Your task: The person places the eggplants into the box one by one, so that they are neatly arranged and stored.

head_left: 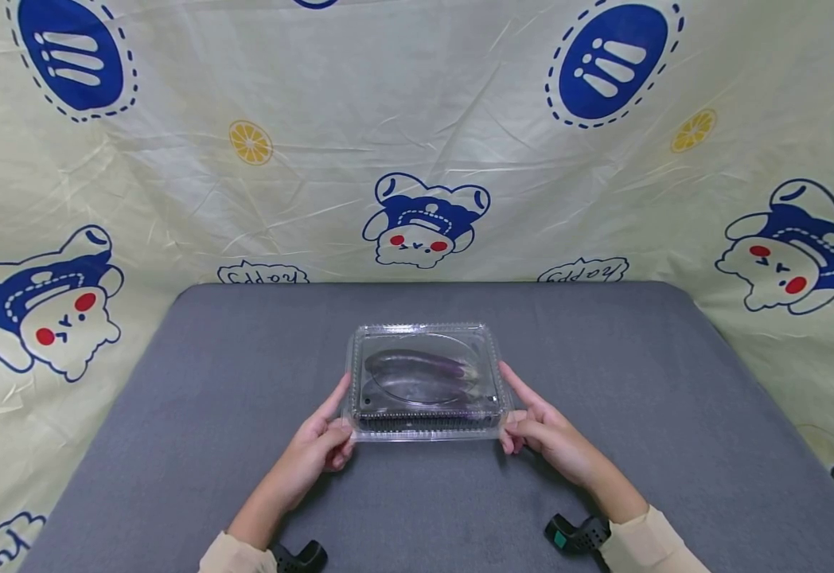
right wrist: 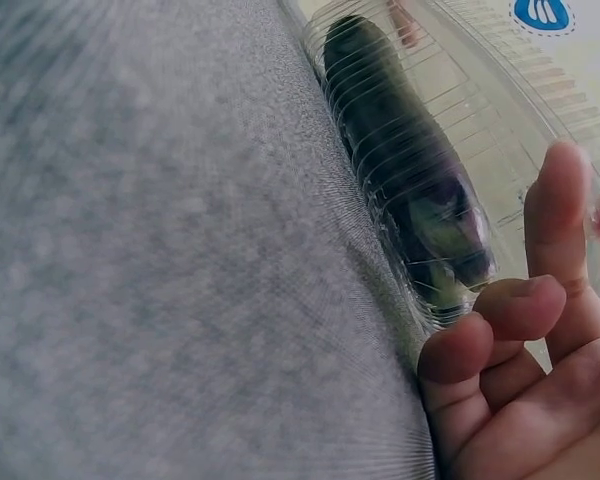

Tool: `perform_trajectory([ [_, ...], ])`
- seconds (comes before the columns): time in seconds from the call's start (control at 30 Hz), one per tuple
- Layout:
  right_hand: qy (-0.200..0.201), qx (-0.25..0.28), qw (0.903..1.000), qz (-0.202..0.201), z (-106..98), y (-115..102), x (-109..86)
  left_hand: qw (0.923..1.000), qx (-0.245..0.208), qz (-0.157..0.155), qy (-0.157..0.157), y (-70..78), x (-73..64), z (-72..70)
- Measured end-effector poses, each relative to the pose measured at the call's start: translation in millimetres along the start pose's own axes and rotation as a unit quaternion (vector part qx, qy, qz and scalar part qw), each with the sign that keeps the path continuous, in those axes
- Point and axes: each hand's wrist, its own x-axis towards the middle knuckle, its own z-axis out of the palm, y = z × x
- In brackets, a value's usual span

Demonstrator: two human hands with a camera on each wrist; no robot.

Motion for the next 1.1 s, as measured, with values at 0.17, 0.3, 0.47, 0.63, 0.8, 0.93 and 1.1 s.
perform_trajectory([
  [0.17, -0.002, 0.002, 1.0000, -0.005, -0.1, 0.6, -0.1, 0.9998, 0.010, 0.007, 0.017, -0.5, -0.2, 1.1],
  [0.3, -0.004, -0.001, 1.0000, -0.005, -0.2, -0.2, -0.2, 0.9993, 0.009, 0.021, 0.031, -1.0, 0.1, 2.0],
  [0.47, -0.002, -0.005, 1.0000, -0.004, -0.5, -0.8, -0.6, 0.9987, -0.013, 0.021, 0.044, -1.7, 0.5, 3.8],
  [0.63, -0.003, -0.001, 1.0000, -0.003, -0.4, -0.7, -0.7, 0.9983, -0.024, 0.028, 0.046, -2.6, 0.6, 5.6],
  [0.8, -0.003, 0.005, 1.0000, -0.004, 0.4, -2.2, -0.7, 0.9977, -0.030, 0.038, 0.047, -3.6, 0.0, 7.6],
  [0.93, 0.001, 0.007, 1.0000, 0.002, 0.9, -2.9, -0.8, 0.9976, -0.030, 0.037, 0.049, -4.4, 0.0, 8.2],
  [1.1, 0.008, 0.009, 0.9998, 0.017, 0.9, -2.3, -0.7, 0.9980, -0.008, 0.039, 0.049, -4.7, 0.2, 7.8],
])
